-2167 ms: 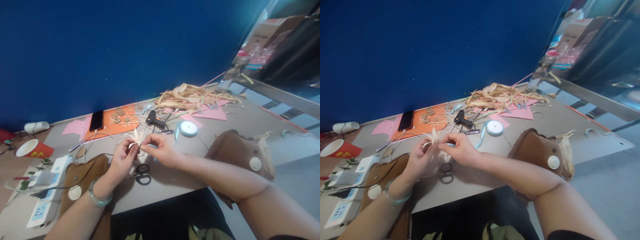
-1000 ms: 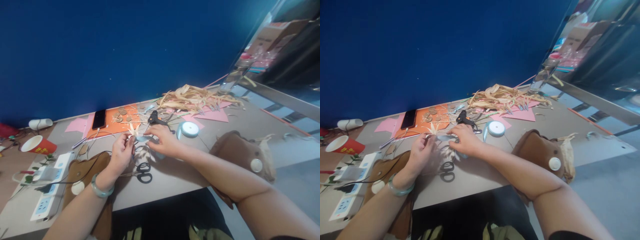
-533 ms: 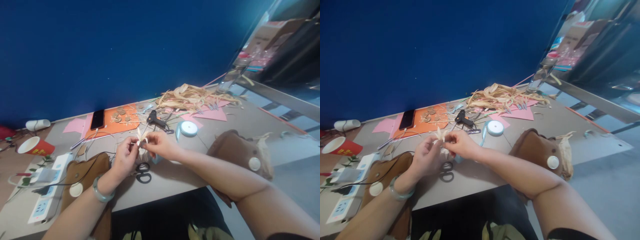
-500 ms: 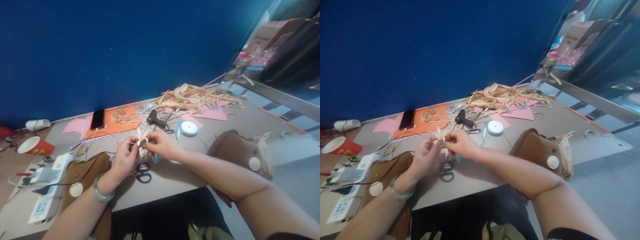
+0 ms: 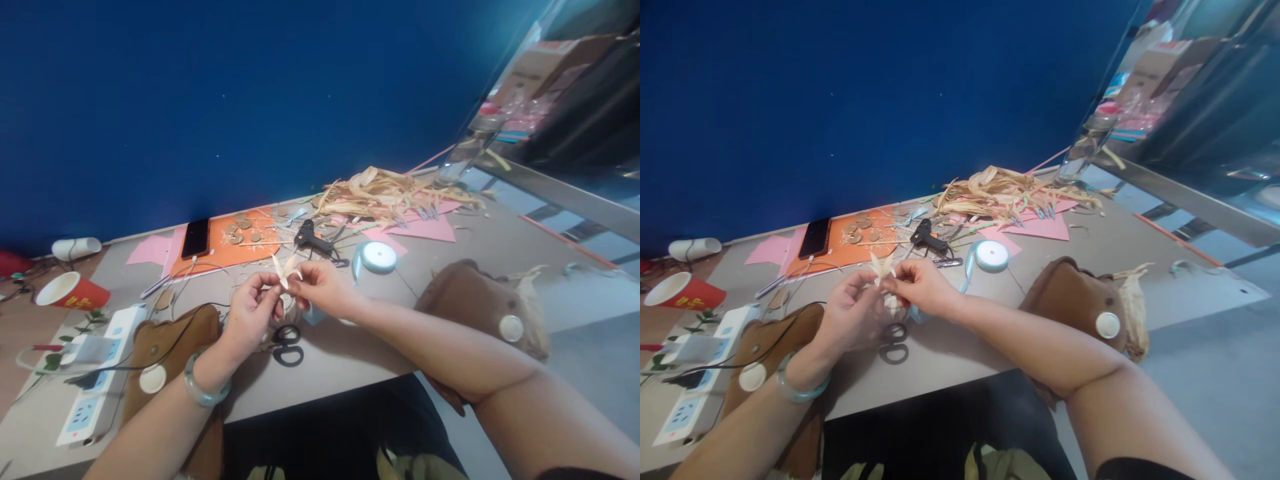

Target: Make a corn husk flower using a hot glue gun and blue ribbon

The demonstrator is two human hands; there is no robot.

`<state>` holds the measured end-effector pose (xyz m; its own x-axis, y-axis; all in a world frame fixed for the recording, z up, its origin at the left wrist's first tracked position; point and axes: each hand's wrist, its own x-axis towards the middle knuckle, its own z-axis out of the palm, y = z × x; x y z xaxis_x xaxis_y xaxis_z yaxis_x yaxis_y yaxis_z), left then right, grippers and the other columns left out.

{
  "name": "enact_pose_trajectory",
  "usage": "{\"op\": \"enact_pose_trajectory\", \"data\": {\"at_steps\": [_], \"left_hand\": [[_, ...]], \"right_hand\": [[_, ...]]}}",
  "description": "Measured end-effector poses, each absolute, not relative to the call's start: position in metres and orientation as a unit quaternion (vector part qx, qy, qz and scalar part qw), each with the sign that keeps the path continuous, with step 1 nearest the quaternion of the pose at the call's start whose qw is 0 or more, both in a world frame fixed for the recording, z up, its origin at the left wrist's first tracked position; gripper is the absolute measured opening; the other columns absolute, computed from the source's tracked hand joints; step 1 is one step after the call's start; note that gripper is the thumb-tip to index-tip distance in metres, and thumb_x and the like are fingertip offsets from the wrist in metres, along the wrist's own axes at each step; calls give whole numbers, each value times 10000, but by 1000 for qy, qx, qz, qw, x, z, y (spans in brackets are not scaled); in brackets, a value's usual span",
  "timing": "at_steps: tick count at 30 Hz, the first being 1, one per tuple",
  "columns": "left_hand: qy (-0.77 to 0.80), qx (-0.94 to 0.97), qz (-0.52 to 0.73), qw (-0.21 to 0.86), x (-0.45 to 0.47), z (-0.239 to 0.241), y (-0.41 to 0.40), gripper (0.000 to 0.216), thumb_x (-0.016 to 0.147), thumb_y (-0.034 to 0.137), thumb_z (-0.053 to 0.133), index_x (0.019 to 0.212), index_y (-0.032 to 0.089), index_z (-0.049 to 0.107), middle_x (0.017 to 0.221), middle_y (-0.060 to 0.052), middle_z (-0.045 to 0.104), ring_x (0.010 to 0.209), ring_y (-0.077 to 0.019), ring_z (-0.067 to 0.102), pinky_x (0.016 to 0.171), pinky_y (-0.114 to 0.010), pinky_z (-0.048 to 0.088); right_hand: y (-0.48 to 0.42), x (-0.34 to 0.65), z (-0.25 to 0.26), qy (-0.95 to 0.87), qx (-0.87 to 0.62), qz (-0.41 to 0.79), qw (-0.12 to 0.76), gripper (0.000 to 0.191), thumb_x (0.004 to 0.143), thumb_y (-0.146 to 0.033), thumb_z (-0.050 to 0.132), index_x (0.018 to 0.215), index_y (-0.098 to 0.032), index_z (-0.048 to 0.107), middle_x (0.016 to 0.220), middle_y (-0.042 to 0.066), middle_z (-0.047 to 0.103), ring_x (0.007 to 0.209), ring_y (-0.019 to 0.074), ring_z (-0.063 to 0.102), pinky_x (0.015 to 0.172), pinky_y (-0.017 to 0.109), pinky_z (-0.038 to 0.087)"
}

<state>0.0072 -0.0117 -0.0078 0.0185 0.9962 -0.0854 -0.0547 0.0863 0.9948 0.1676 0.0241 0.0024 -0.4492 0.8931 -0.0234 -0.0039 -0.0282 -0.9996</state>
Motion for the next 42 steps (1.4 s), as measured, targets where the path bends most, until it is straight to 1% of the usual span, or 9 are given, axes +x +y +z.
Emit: {"op": "enact_pose_trajectory", "data": {"at_steps": [9, 13, 16, 18, 22, 25, 28, 34, 42], "left_hand": [[499, 444, 489, 561, 10, -9, -13, 371, 732, 431, 717, 915, 190, 503, 493, 69, 543, 378, -78, 486, 398, -177, 391], [492, 438, 521, 543, 11, -4, -12, 402, 688, 366, 765, 918, 192, 484, 635, 64, 574, 406, -63, 516, 403, -178, 412], [475, 428, 526, 561, 9, -1, -10, 396, 678, 326, 776, 927, 181, 505, 710, 45, 601, 436, -54, 530, 430, -182, 430], [465, 419, 513, 587, 7, 0, -9, 351, 695, 312, 764, 923, 167, 539, 689, 35, 610, 450, -58, 533, 439, -182, 428], [447, 390, 475, 651, 1, -4, -6, 221, 768, 341, 694, 814, 150, 591, 677, 3, 640, 453, -64, 528, 412, -176, 402], [443, 379, 468, 664, -2, -5, -4, 216, 782, 352, 677, 761, 148, 607, 675, -5, 649, 439, -62, 516, 386, -173, 384], [445, 389, 462, 661, -2, -2, -5, 240, 734, 356, 733, 742, 147, 614, 632, 6, 639, 420, -55, 498, 387, -171, 385], [500, 460, 466, 567, 1, 6, -8, 260, 687, 353, 769, 722, 139, 625, 554, 16, 614, 413, -71, 508, 411, -186, 409], [538, 546, 504, 397, 1, -9, -12, 132, 721, 272, 713, 712, 158, 646, 554, 14, 618, 453, -93, 531, 456, -198, 419]], "right_hand": [[24, 167, 3, -599, -375, 606, 365, 244, 789, -339, 663, 681, -156, 545, 454, -52, 527, 408, 73, 484, 432, 190, 374], [25, 167, 1, -602, -364, 610, 364, 219, 798, -305, 644, 685, -162, 524, 458, -57, 518, 415, 71, 475, 440, 188, 371], [25, 167, 0, -606, -353, 610, 370, 216, 808, -298, 628, 682, -163, 515, 466, -59, 511, 420, 70, 471, 446, 190, 369], [25, 168, 1, -605, -349, 610, 374, 224, 814, -312, 626, 686, -163, 516, 476, -59, 504, 424, 71, 468, 451, 196, 376], [25, 169, 4, -605, -337, 610, 384, 230, 813, -338, 632, 708, -159, 534, 499, -56, 500, 436, 74, 464, 460, 207, 380], [25, 170, 6, -614, -329, 603, 389, 220, 817, -331, 625, 714, -154, 546, 500, -54, 495, 445, 75, 463, 466, 210, 376], [25, 170, 8, -621, -329, 599, 385, 223, 826, -341, 615, 722, -154, 554, 512, -51, 504, 452, 75, 461, 469, 211, 377], [23, 169, 6, -617, -344, 597, 380, 200, 816, -319, 623, 731, -151, 555, 496, -55, 506, 451, 76, 470, 469, 206, 377], [22, 163, 1, -576, -362, 608, 409, 202, 770, -284, 662, 681, -173, 518, 461, -64, 507, 428, 78, 492, 445, 192, 384]]}}
